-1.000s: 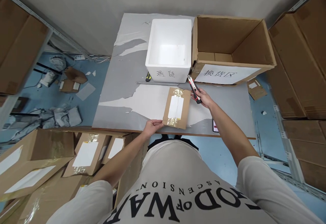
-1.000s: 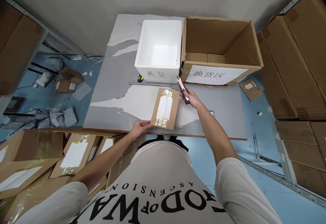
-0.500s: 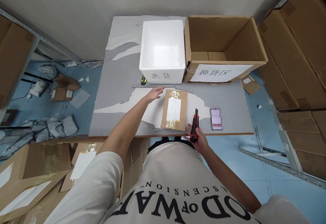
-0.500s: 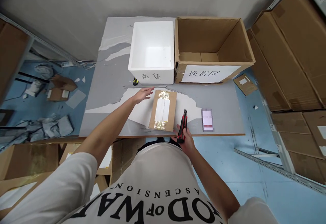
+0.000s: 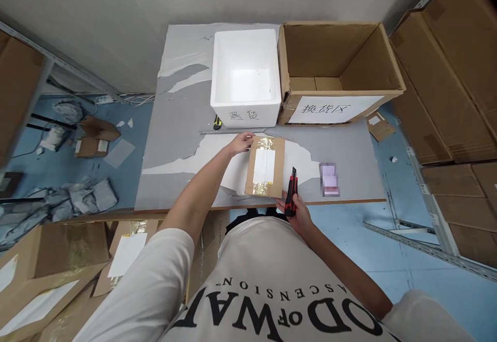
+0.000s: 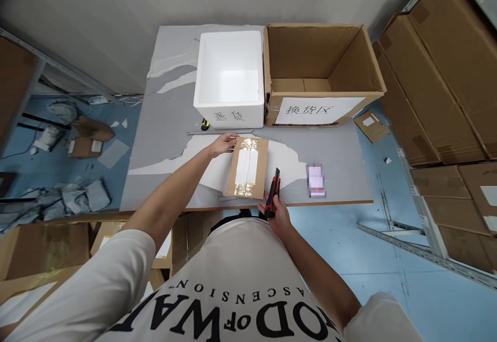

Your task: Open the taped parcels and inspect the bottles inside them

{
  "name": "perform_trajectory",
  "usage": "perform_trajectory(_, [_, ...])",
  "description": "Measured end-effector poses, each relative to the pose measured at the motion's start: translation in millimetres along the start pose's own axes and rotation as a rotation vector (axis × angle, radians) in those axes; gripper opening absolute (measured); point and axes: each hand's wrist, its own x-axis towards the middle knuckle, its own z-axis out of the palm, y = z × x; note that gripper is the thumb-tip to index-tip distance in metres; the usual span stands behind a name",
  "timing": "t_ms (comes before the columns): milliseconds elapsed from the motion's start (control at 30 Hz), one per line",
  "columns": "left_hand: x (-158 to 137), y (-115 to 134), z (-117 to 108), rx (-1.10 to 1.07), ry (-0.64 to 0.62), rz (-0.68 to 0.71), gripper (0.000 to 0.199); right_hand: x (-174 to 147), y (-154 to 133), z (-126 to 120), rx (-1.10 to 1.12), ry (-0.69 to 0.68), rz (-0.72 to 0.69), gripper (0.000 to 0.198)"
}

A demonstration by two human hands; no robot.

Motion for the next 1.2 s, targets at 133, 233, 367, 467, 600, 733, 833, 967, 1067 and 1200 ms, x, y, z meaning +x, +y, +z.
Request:
perform_trajectory(133, [-9, 0, -2, -0.006, 0.046, 0.011, 0.030, 5, -7, 0, -0.019, 0.008, -0.030, 0.030])
perform_trajectory(233, [-27, -1, -10, -0.008, 0.133, 0.034, 0.034, 11, -30, -4, -0.099, -0.025, -0.075, 0.032])
perform_trajectory(367, [-61, -5, -19, -0.039, 0.320, 0.073, 0.040, 37, -80, -4, -0.202, -0.071, -0.131, 0.031])
perform_trajectory(467, [-88, -14, -17, -0.107, 0.422, 0.096, 0.043, 67, -122, 4, -0.280, -0.103, -0.146, 0.030])
perform_trajectory(600, [-119, -39, 3, -0.236, 0.542, 0.105, 0.045, 106, -162, 25, -0.412, -0.164, -0.147, 0.024])
perform_trajectory(733, [-140, -69, 28, -0.358, 0.643, 0.088, 0.045, 129, -178, 50, -0.550, -0.217, -0.089, 0.018])
perform_trajectory(833, [-147, -86, 40, -0.420, 0.667, 0.063, 0.045, 137, -178, 64, -0.616, -0.236, -0.071, 0.014])
perform_trajectory(967, [-148, -96, 41, -0.432, 0.682, 0.022, 0.045, 142, -175, 72, -0.651, -0.251, -0.080, 0.014])
perform_trajectory(1067, [-150, -98, 35, -0.309, 0.659, -0.012, 0.044, 145, -171, 69, -0.656, -0.262, -0.094, 0.020])
perform_trajectory(1200, [-156, -91, 28, 0.130, 0.689, -0.040, 0.043, 143, -164, 49, -0.626, -0.248, -0.198, 0.034])
